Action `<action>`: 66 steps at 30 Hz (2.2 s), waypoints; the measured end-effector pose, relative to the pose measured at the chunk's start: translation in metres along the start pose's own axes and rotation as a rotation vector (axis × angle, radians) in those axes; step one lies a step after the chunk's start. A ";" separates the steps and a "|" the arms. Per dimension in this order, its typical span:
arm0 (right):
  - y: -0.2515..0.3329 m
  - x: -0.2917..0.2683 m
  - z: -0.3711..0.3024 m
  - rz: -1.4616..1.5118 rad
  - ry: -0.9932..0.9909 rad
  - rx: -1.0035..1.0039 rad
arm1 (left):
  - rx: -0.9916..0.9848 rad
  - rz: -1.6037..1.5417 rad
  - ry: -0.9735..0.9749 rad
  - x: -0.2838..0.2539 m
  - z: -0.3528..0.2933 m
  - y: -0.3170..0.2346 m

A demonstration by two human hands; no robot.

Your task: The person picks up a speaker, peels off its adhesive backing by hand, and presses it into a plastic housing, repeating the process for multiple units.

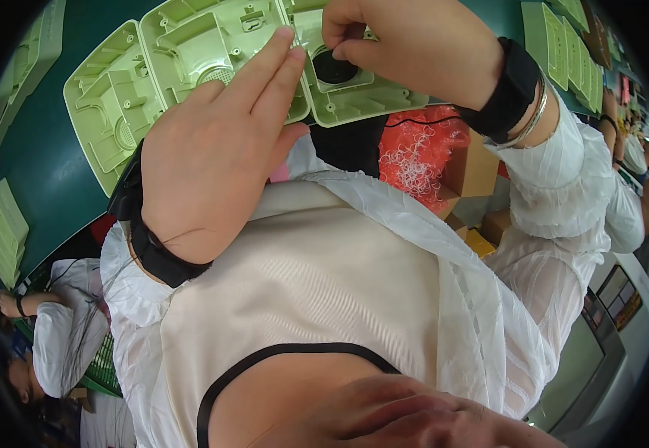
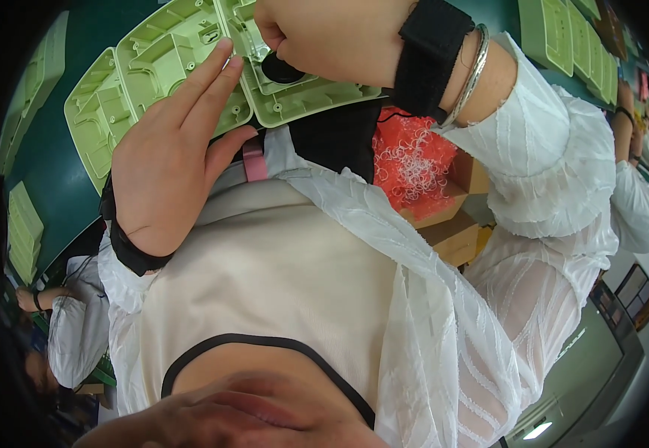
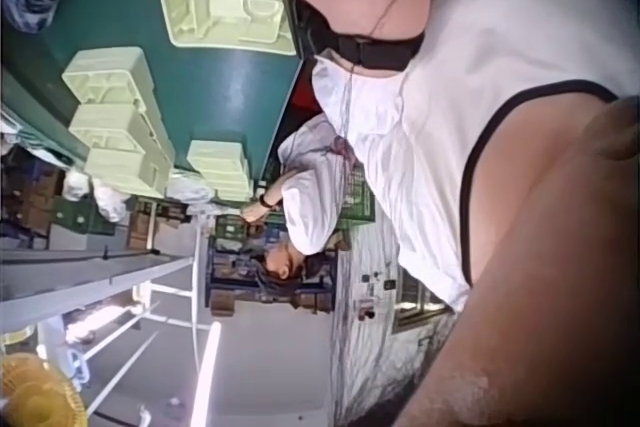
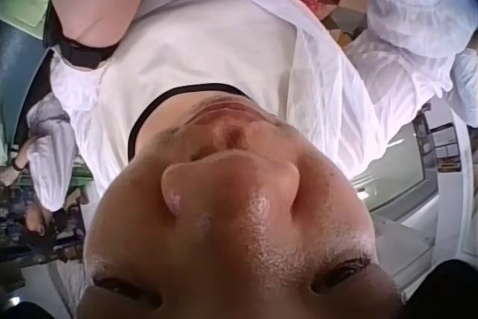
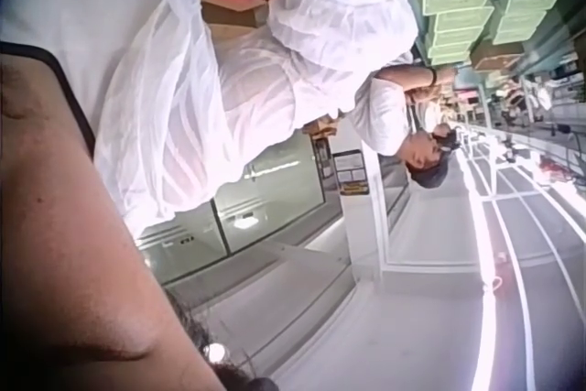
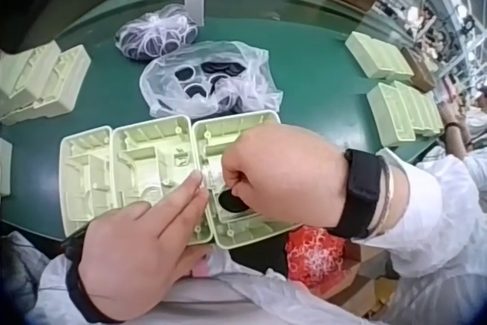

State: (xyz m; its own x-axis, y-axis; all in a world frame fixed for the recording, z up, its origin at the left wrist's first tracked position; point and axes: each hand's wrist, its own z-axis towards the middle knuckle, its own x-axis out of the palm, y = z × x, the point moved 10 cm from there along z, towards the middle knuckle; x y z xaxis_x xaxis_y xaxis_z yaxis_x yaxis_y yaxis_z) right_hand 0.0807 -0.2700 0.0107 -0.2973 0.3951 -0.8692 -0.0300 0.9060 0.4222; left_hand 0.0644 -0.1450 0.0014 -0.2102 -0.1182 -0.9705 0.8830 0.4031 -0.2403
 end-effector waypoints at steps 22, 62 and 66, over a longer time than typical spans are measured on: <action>0.014 0.013 -0.012 -0.357 -0.037 -0.063 | 0.011 -0.031 0.001 -0.002 0.009 -0.008; 0.006 0.031 -0.063 0.001 -0.234 -0.187 | 0.029 -0.054 0.006 -0.004 0.009 -0.006; 0.011 0.021 -0.063 -0.080 -0.275 -0.184 | 0.032 -0.050 -0.006 -0.003 0.007 -0.004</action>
State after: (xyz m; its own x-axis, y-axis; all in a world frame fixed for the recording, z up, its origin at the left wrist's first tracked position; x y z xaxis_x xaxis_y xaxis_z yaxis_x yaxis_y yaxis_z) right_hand 0.0139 -0.2608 0.0130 -0.0191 0.3730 -0.9276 -0.2224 0.9030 0.3676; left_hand 0.0641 -0.1524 0.0058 -0.2515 -0.1433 -0.9572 0.8845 0.3674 -0.2874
